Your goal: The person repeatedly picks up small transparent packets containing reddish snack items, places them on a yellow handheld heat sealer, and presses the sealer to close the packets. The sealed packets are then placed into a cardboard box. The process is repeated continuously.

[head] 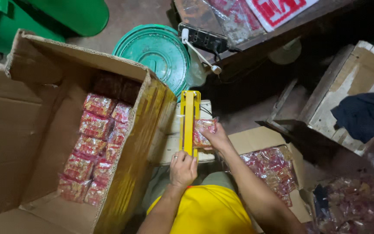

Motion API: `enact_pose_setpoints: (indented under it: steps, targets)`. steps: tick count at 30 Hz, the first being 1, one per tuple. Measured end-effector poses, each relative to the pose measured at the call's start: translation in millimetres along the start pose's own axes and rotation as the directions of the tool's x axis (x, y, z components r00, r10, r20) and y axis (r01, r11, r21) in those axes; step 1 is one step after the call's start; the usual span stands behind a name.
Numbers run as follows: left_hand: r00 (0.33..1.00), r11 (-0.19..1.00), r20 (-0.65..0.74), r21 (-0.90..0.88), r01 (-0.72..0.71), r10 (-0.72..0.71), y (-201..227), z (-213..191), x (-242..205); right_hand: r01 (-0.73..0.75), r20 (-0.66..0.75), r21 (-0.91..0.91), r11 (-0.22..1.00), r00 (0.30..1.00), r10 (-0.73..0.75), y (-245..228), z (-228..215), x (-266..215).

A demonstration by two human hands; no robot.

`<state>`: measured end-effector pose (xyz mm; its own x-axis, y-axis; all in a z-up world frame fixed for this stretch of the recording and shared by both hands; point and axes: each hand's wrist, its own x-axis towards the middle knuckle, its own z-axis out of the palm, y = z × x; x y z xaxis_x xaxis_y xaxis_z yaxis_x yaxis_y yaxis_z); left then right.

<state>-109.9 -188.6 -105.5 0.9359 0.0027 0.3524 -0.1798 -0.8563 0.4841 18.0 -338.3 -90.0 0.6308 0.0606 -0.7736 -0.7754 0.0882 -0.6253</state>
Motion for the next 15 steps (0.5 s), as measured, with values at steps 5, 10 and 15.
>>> enact_pose_setpoints:
  steps: [5, 10, 15]
  targets:
    - [0.992, 0.992, -0.072, -0.067, -0.106, 0.102, -9.7, 3.1, 0.8, 0.001, -0.035, 0.018, 1.0, 0.999, -0.001, 2.8, -1.2, 4.4]
    - [0.985, 0.985, -0.085, -0.076, -0.155, 0.148, -17.3, 4.4, 1.1, 0.05, -0.025, 0.06, 0.997, 0.999, -0.048, 21.1, -5.9, 23.8]
    - [0.982, 0.982, -0.076, -0.064, -0.179, 0.174, -17.5, -1.6, -0.7, 0.091, -0.03, 0.09, 0.992, 0.996, -0.088, 4.7, 8.7, 0.0]
